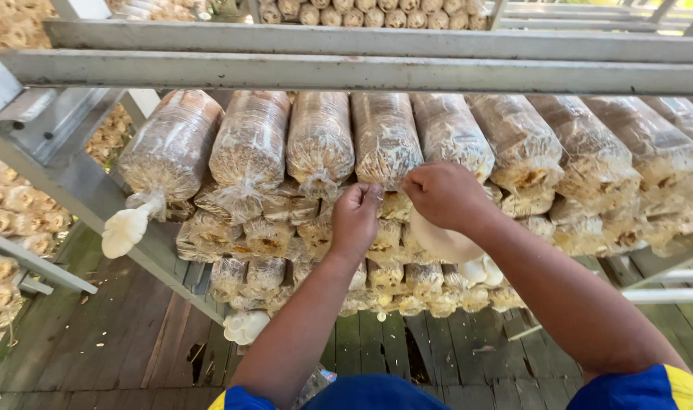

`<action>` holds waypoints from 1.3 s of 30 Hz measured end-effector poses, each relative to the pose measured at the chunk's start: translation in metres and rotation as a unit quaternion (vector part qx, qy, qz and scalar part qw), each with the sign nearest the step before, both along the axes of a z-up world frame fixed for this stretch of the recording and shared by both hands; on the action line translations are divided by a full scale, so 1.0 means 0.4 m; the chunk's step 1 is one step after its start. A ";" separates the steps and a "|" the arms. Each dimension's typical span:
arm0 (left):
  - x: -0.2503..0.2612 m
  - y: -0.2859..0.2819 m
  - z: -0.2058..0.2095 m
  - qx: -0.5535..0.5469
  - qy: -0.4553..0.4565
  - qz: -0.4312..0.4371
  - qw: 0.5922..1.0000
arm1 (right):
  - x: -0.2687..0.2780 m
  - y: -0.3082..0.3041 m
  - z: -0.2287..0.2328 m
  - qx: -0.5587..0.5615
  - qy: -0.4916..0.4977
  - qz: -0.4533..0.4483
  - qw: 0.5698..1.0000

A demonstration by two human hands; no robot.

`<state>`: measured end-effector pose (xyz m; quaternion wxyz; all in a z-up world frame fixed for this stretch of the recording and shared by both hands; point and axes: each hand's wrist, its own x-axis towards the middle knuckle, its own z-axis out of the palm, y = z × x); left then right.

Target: The person removes plastic rings from bags of mushrooms on a rack and then ties the bag openings by hand.

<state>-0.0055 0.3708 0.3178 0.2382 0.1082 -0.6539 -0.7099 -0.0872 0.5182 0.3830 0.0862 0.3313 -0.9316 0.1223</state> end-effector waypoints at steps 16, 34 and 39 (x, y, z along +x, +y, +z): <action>-0.086 0.004 -0.101 -0.502 0.280 0.260 0.776 | -0.081 -0.022 -0.098 -0.033 0.350 0.221 0.910; -0.047 0.035 -0.108 -0.366 0.190 0.156 0.898 | -0.064 -0.038 -0.052 0.059 0.335 0.239 0.910; -0.055 0.107 -0.092 0.176 0.122 0.098 0.972 | -0.054 -0.038 -0.035 0.084 0.320 0.237 0.913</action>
